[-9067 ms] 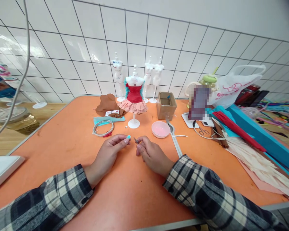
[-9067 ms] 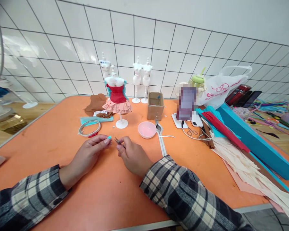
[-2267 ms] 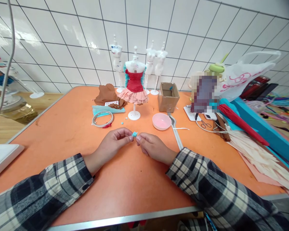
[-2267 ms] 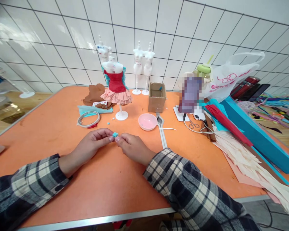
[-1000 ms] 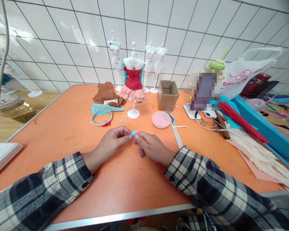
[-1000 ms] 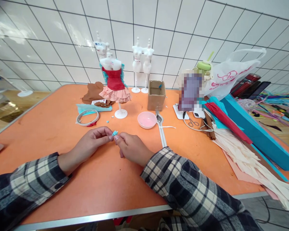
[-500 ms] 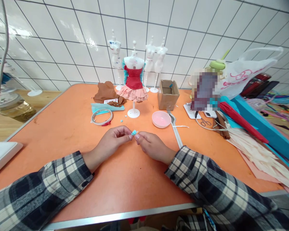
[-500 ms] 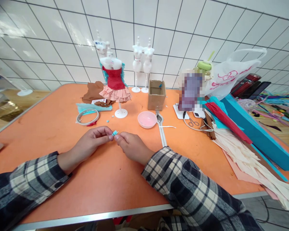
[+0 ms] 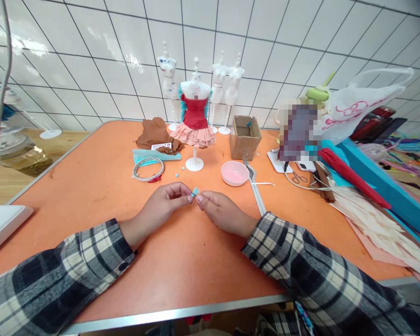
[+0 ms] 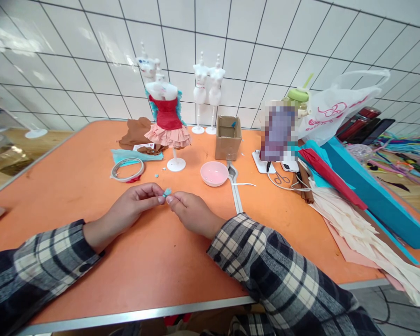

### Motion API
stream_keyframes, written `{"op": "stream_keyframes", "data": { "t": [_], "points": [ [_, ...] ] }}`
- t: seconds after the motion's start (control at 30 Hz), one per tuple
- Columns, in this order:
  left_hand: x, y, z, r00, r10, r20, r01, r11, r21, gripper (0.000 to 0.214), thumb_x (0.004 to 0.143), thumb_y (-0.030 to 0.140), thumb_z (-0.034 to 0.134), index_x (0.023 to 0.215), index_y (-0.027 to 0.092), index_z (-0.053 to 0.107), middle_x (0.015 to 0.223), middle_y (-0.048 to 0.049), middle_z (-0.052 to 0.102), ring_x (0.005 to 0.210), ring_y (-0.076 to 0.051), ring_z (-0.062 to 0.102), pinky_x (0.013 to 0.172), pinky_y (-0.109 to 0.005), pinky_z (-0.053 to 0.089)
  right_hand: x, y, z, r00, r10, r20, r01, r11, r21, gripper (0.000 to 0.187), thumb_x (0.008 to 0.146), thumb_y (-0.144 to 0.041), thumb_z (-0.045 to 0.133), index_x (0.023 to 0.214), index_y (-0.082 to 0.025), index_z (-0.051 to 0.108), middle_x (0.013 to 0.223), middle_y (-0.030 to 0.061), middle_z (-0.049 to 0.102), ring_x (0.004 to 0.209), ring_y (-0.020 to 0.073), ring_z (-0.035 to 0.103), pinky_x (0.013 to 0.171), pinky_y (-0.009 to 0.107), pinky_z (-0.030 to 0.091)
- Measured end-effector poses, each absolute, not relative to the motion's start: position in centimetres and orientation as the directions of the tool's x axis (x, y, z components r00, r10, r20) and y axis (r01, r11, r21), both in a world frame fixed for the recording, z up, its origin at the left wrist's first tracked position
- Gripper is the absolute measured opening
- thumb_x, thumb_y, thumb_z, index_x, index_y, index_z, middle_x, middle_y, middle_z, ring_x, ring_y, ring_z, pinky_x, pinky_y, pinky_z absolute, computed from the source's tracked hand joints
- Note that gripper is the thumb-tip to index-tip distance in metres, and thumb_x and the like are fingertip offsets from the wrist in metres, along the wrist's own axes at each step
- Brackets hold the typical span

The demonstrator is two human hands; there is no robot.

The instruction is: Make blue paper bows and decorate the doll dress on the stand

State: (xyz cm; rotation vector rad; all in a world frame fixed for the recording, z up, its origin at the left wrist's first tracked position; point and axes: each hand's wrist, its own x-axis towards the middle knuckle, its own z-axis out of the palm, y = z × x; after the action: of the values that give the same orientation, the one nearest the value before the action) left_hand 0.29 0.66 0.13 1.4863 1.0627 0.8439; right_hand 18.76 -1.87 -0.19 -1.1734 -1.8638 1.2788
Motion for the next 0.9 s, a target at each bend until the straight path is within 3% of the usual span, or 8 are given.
{"op": "stream_keyframes", "data": {
  "t": [0.13,0.23,0.4,0.47,0.57,0.7,0.8,0.9],
  "points": [
    [0.2,0.8,-0.1,0.350,0.936,-0.050,0.176,-0.014,0.984,0.022,0.072,0.037,0.073,0.074,0.017,0.065,0.073,0.0001,0.065,0.071,-0.015,0.059,0.070,-0.027,0.045,18.9,-1.6,-0.3,-0.417,0.908,-0.048,0.350,0.112,-0.930,0.032,0.097,-0.038,0.036,0.071,-0.021,0.042,0.058,-0.0058,0.039,0.055,0.0108,0.039,0.054,0.023,0.030],
    [0.2,0.9,-0.3,0.320,0.945,-0.065,0.165,0.012,0.986,0.024,0.071,0.039,0.075,0.079,0.018,0.068,0.078,-0.0014,0.069,0.076,-0.017,0.061,0.075,-0.028,0.046,19.4,-1.2,-0.4,-0.318,0.948,0.025,0.461,0.177,-0.869,0.032,0.098,-0.040,0.036,0.076,-0.020,0.048,0.064,-0.0035,0.049,0.061,0.0124,0.047,0.058,0.024,0.033],
    [0.2,1.0,-0.5,0.288,0.952,-0.102,0.161,0.057,0.985,0.031,0.074,0.049,0.072,0.082,0.019,0.073,0.088,-0.0049,0.074,0.082,-0.020,0.064,0.077,-0.029,0.048,20.2,-1.1,-0.4,-0.208,0.976,0.065,0.799,0.208,-0.565,0.023,0.096,-0.040,0.045,0.100,-0.021,0.057,0.089,0.0050,0.066,0.079,0.0190,0.059,0.061,0.027,0.034],
    [0.1,1.1,-0.5,0.284,0.953,-0.106,0.134,0.070,0.989,0.030,0.072,0.048,0.074,0.084,0.020,0.074,0.091,-0.0049,0.075,0.084,-0.021,0.064,0.077,-0.029,0.049,20.3,-1.3,-0.5,-0.227,0.970,0.085,0.861,0.241,-0.449,0.021,0.094,-0.032,0.048,0.109,-0.022,0.058,0.096,0.0077,0.067,0.086,0.0215,0.060,0.064,0.029,0.036],
    [0.1,1.1,-0.6,0.287,0.954,-0.092,0.104,0.064,0.992,0.030,0.068,0.043,0.078,0.088,0.021,0.073,0.095,-0.0048,0.075,0.087,-0.021,0.066,0.079,-0.030,0.050,20.2,-1.5,-0.6,-0.261,0.939,0.223,0.881,0.327,-0.343,0.027,0.089,-0.025,0.054,0.115,-0.020,0.059,0.106,0.0117,0.064,0.100,0.0260,0.056,0.077,0.034,0.041],
    [0.4,0.9,-0.5,0.291,0.955,-0.061,0.168,0.011,0.986,0.033,0.067,0.043,0.079,0.088,0.019,0.071,0.091,-0.0055,0.075,0.086,-0.021,0.067,0.081,-0.032,0.051,20.0,-1.7,-0.1,-0.271,0.874,0.404,0.773,0.448,-0.449,0.024,0.089,-0.021,0.053,0.111,-0.018,0.061,0.107,0.0099,0.063,0.103,0.0233,0.054,0.086,0.035,0.041],
    [0.6,0.7,-0.3,0.326,0.945,-0.013,0.181,-0.049,0.982,0.033,0.069,0.044,0.076,0.089,0.019,0.070,0.091,-0.0060,0.074,0.085,-0.021,0.067,0.080,-0.032,0.052,19.7,-1.9,0.4,-0.269,0.870,0.414,0.663,0.479,-0.575,0.015,0.090,-0.027,0.054,0.098,-0.018,0.063,0.090,0.0053,0.065,0.085,0.0176,0.058,0.076,0.030,0.042],
    [0.6,0.6,-0.3,0.351,0.936,0.034,0.200,-0.111,0.974,0.031,0.071,0.042,0.074,0.091,0.018,0.069,0.090,-0.0062,0.074,0.084,-0.021,0.068,0.080,-0.032,0.053,19.5,-2.0,0.3,-0.248,0.884,0.397,0.603,0.461,-0.651,0.015,0.086,-0.032,0.062,0.092,-0.019,0.065,0.084,0.0030,0.065,0.081,0.0158,0.058,0.072,0.028,0.042]
  ]
}}
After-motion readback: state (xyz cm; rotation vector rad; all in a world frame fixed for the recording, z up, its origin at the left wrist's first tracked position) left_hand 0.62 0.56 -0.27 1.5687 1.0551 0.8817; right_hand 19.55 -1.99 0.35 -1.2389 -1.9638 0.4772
